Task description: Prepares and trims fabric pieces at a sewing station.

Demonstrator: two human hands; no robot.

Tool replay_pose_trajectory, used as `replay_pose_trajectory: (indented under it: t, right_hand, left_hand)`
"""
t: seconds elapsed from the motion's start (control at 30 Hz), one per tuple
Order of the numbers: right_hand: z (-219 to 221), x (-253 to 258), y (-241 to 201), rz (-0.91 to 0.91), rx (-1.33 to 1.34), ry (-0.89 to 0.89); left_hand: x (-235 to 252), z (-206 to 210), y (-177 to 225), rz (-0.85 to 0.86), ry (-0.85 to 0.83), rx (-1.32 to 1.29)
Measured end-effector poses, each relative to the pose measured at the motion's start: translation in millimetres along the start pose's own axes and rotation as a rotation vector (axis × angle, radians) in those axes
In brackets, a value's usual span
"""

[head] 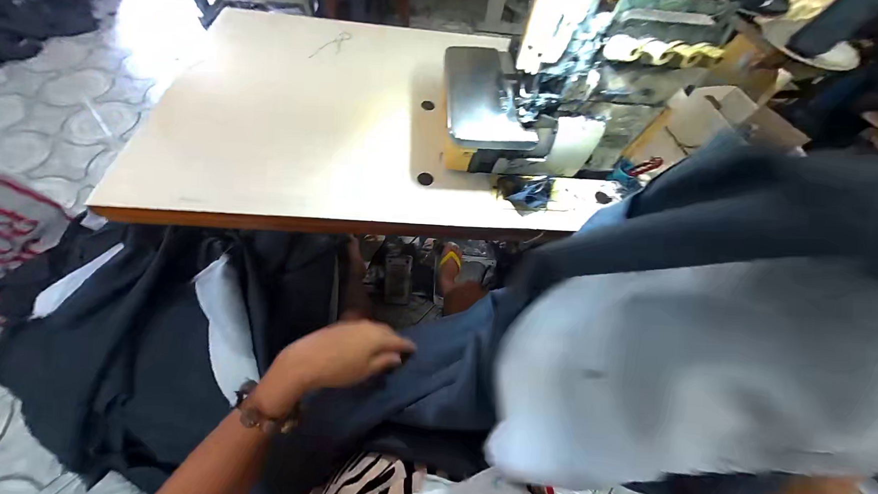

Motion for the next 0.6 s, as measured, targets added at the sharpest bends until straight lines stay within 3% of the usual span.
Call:
replay_pose_trajectory:
  t: [0.07,0.13,0.2,0.27,0.37,0.47,0.6]
  right_hand:
    - [-3.5,-31.9,70.3,0.175,0.201,-0.487]
    - [16.7,-65.2,110.8,0.309,0.321,-1.041]
    - [37.5,-97.3,132.6,0.392,0.374,-1.414]
    - [47.2,-114.2,137.5,0.326,0.406,-1.628]
    - [43.7,-102.5,135.4,0.094,0.455,-1.728]
    - [29.7,-78.7,138.8,0.037,0.412,-1.651]
    - [22.4,-62.5,149.6,0.066,0.335,-1.498]
  left_hand:
    - [22.1,-41.1,14.7,-0.011,0.326,0.223]
    - [57.0,-69.8,35.9,0.116,0.621,0.324]
    - [103.7,-75.8,54.1,0.331,0.713,0.341]
    - [155.3,-66.9,61.5,0.462,0.63,0.376]
    - [210.9,-62.4,69.7,0.319,0.395,0.472]
    - [268.9,-75.2,79.2,0.055,0.2,0.547]
    - [325.1,-85.6,95.1,-0.206,-0.105,0.221]
Point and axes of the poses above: each hand's wrist, its own x-axis towards the middle knuckle, its own z-axis out of the palm, y = z × x, the point moved 1 cm from there along x, towards the middle knuckle, and after that the axes turned 5 degrees about y, right-handed, at the moved point
